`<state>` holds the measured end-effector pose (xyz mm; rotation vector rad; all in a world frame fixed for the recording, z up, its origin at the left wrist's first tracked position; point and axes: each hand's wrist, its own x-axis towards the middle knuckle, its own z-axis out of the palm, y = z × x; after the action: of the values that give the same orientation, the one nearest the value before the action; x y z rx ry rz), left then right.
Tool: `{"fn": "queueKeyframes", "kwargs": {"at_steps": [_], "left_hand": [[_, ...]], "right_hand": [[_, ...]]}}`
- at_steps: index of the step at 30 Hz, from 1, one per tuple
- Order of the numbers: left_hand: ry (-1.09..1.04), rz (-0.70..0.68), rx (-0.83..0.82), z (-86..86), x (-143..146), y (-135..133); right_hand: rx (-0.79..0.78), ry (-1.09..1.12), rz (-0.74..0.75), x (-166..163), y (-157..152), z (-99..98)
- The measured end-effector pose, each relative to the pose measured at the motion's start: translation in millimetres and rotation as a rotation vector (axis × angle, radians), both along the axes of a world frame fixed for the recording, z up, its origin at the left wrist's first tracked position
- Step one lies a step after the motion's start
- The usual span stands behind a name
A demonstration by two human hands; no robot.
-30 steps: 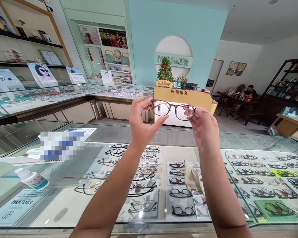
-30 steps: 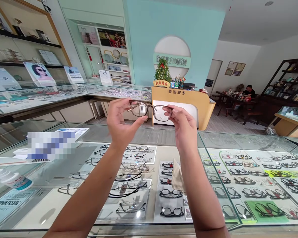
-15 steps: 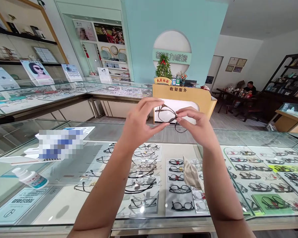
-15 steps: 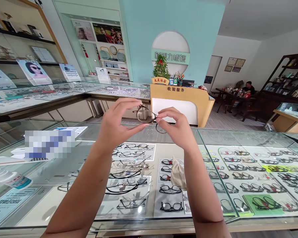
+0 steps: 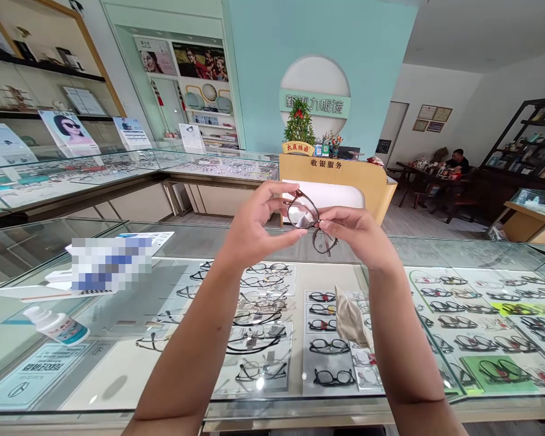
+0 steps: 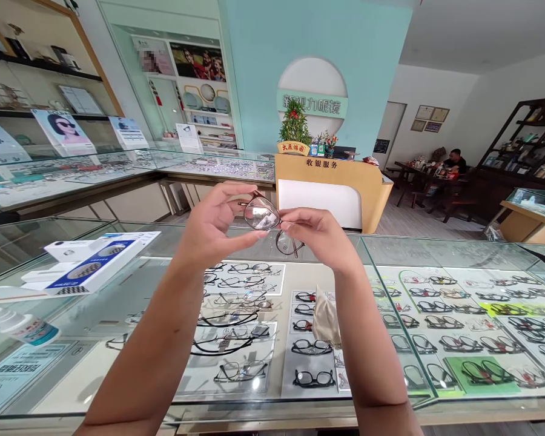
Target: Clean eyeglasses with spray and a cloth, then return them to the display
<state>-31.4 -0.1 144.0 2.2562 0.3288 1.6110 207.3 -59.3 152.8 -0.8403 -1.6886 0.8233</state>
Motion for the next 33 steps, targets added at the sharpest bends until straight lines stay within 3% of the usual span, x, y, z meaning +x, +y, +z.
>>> {"fn": "queueKeyframes", "kwargs": {"at_steps": [6, 8, 11, 13, 14, 17, 20, 27, 33], "left_hand": [[0.012, -0.08, -0.108, 0.1, -1.3, -0.4], [-0.039, 0.002, -0.112, 0.7, -0.5, -7.0], [-0.252, 0.294, -0.166, -5.5, 1.9, -25.3], [-0.324, 0.428, -0.279, -16.7, 3.1, -42.3], [-0.309, 0.432, -0.359, -24.3, 3.2, -51.6], [-0.246, 0.303, -0.605, -51.7, 0.5, -79.3], [-0.353, 0.258, -0.761, -80.4, -7.6, -102.8], [-0.519, 0.291, -0.995, -131.2, -42.5, -147.7], [-0.463, 0.349, -1.014, -149.4, -82.6, -174.2]], "right_hand": [[-0.022, 0.069, -0.043, -6.0, 3.7, -5.0], [0.009, 0.082, -0.099, -8.6, 5.9, -7.3], [0.055, 0.104, -0.19, -16.4, 7.6, -11.7], [0.097, 0.101, -0.238, -27.4, 5.1, -17.4], [0.123, 0.083, -0.257, -35.2, 2.1, -21.8], [0.259, -0.033, -0.335, -65.7, -14.9, -43.2], [0.395, -0.177, -0.435, -98.1, -39.8, -74.8], [0.36, -0.326, -0.524, -156.4, -92.0, -142.2], [0.322, -0.374, -0.42, -188.2, -131.1, -163.4]]}}
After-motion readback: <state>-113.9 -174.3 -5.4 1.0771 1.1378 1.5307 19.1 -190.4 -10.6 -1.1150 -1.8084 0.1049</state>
